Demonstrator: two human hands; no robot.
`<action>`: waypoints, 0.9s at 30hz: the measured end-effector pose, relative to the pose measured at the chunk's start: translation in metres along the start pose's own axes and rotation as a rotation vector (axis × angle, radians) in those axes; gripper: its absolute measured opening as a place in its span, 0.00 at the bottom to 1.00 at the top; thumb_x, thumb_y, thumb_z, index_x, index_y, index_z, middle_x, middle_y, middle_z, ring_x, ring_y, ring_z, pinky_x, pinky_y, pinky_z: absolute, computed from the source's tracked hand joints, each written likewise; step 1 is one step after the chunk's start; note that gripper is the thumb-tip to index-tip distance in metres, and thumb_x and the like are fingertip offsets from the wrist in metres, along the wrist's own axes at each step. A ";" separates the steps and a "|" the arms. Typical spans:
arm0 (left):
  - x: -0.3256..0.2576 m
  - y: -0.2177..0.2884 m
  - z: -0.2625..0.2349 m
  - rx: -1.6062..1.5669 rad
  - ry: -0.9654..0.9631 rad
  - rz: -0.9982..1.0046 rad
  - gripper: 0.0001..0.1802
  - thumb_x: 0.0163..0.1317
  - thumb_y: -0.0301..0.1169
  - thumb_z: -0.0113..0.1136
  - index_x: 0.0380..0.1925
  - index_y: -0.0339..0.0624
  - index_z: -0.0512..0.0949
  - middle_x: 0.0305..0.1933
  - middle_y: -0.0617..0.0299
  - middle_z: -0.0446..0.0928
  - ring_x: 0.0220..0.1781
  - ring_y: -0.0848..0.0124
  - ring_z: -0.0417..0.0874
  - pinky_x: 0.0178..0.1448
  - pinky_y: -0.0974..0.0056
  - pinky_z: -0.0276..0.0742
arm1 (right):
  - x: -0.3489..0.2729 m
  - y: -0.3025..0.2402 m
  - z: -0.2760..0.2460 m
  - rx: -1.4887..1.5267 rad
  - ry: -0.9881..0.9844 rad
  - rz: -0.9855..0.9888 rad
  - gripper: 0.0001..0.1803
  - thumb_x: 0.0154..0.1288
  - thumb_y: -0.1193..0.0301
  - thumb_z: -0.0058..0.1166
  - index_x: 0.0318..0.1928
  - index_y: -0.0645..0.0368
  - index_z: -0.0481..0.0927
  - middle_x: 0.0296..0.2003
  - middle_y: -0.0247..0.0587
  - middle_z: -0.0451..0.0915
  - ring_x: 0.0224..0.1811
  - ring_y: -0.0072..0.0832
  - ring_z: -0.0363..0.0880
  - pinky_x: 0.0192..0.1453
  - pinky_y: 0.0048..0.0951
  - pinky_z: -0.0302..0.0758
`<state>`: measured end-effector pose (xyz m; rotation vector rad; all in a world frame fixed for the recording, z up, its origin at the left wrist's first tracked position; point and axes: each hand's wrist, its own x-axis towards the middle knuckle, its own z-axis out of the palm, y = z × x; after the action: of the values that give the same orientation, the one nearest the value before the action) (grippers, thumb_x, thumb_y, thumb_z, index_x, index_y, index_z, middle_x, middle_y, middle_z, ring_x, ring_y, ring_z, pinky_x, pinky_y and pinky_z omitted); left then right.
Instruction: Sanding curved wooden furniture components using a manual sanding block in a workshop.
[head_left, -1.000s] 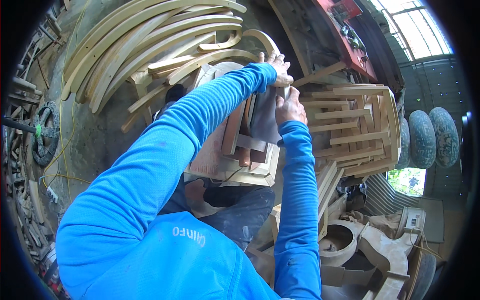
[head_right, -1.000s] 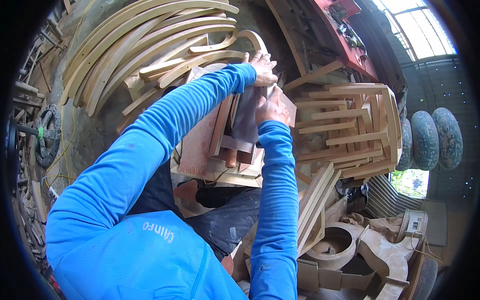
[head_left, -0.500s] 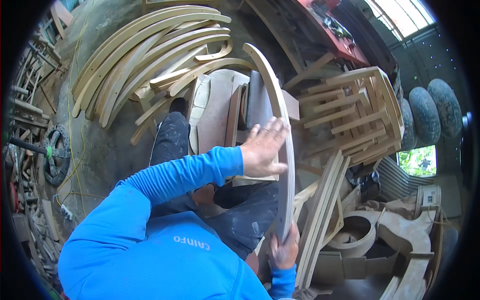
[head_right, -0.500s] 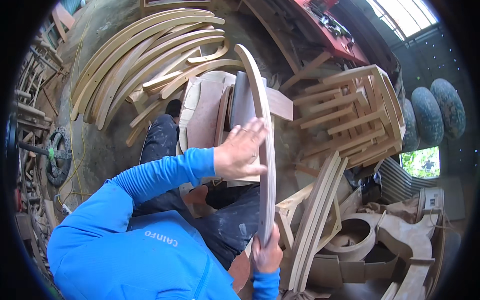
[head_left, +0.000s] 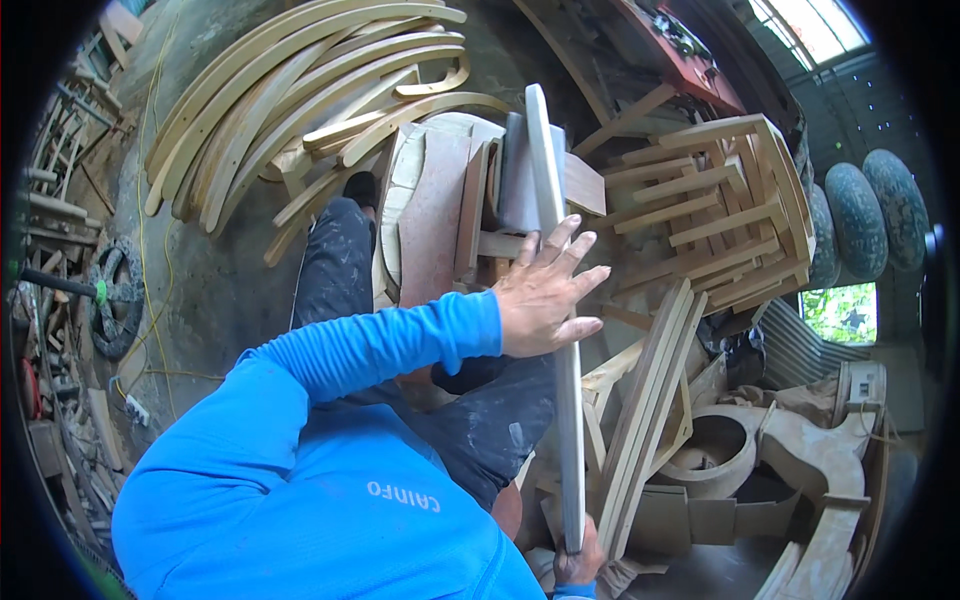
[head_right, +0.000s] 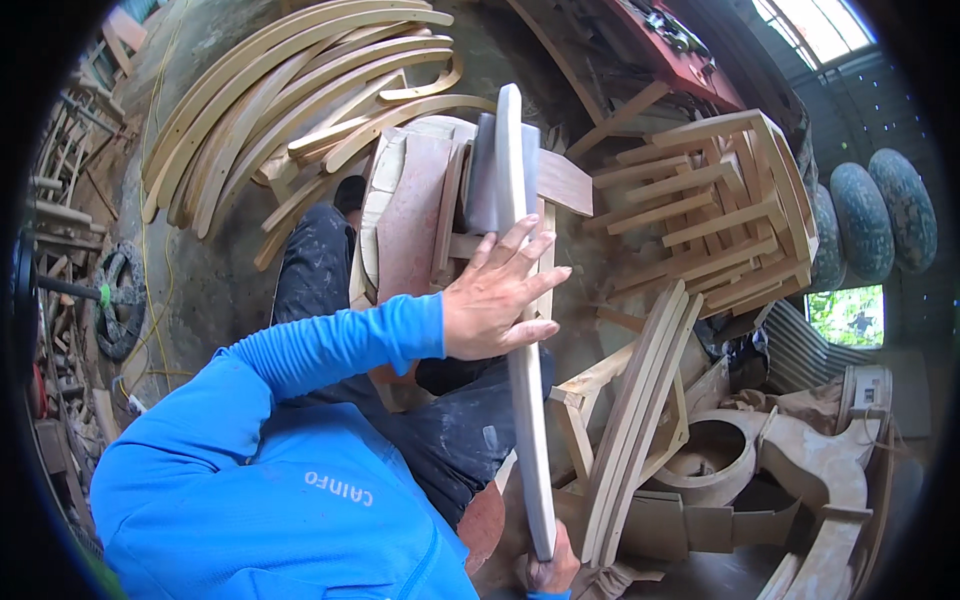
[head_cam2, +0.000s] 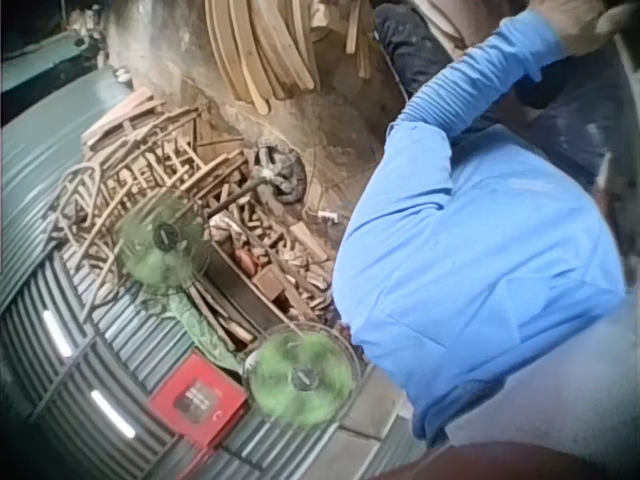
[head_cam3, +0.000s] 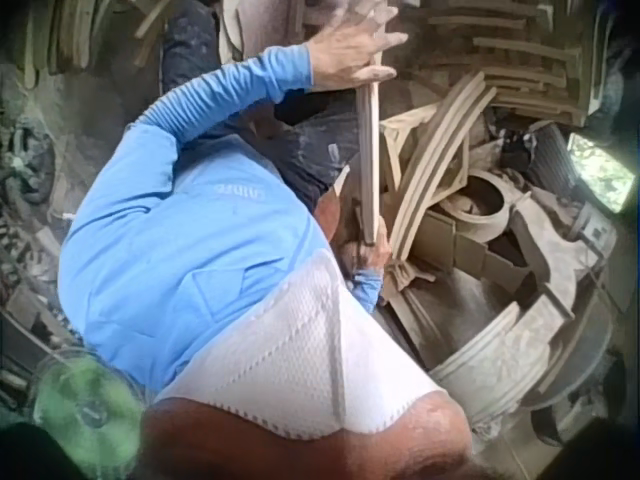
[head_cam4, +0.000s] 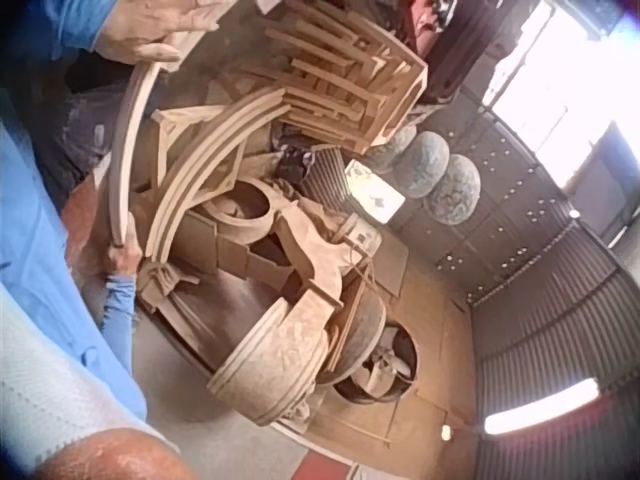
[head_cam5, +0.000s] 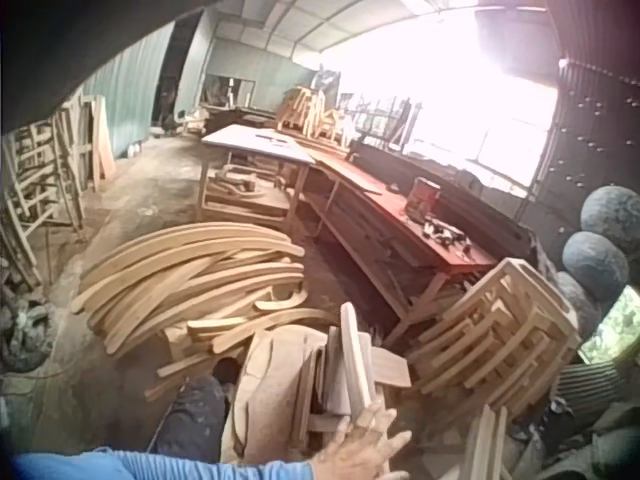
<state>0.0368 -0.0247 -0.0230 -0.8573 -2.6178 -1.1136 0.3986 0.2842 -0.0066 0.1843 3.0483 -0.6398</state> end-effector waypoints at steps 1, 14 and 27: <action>0.005 -0.005 0.003 0.009 0.019 0.003 0.38 0.73 0.56 0.54 0.73 0.43 0.66 0.82 0.36 0.47 0.87 0.40 0.35 0.79 0.25 0.45 | 0.031 -0.017 0.002 -0.001 0.023 -0.053 0.24 0.64 0.74 0.62 0.61 0.56 0.78 0.43 0.56 0.87 0.45 0.59 0.87 0.45 0.47 0.84; -0.079 -0.053 -0.013 -0.244 0.009 -0.252 0.40 0.70 0.50 0.62 0.75 0.42 0.62 0.78 0.30 0.52 0.83 0.35 0.49 0.82 0.38 0.50 | 0.501 -0.154 0.071 -0.255 -0.102 -0.324 0.17 0.62 0.69 0.57 0.52 0.55 0.77 0.43 0.66 0.84 0.49 0.63 0.83 0.54 0.56 0.81; -0.004 -0.052 -0.054 0.259 0.116 0.135 0.46 0.51 0.43 0.75 0.71 0.48 0.68 0.76 0.44 0.61 0.83 0.47 0.55 0.79 0.36 0.57 | 0.326 -0.089 0.033 -0.019 -0.140 -0.316 0.20 0.60 0.77 0.53 0.54 0.52 0.73 0.31 0.63 0.82 0.37 0.65 0.83 0.39 0.56 0.82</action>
<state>0.0075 -0.0936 -0.0178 -0.8691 -2.4947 -0.7456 0.0643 0.2263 -0.0156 -0.3354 2.9685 -0.6064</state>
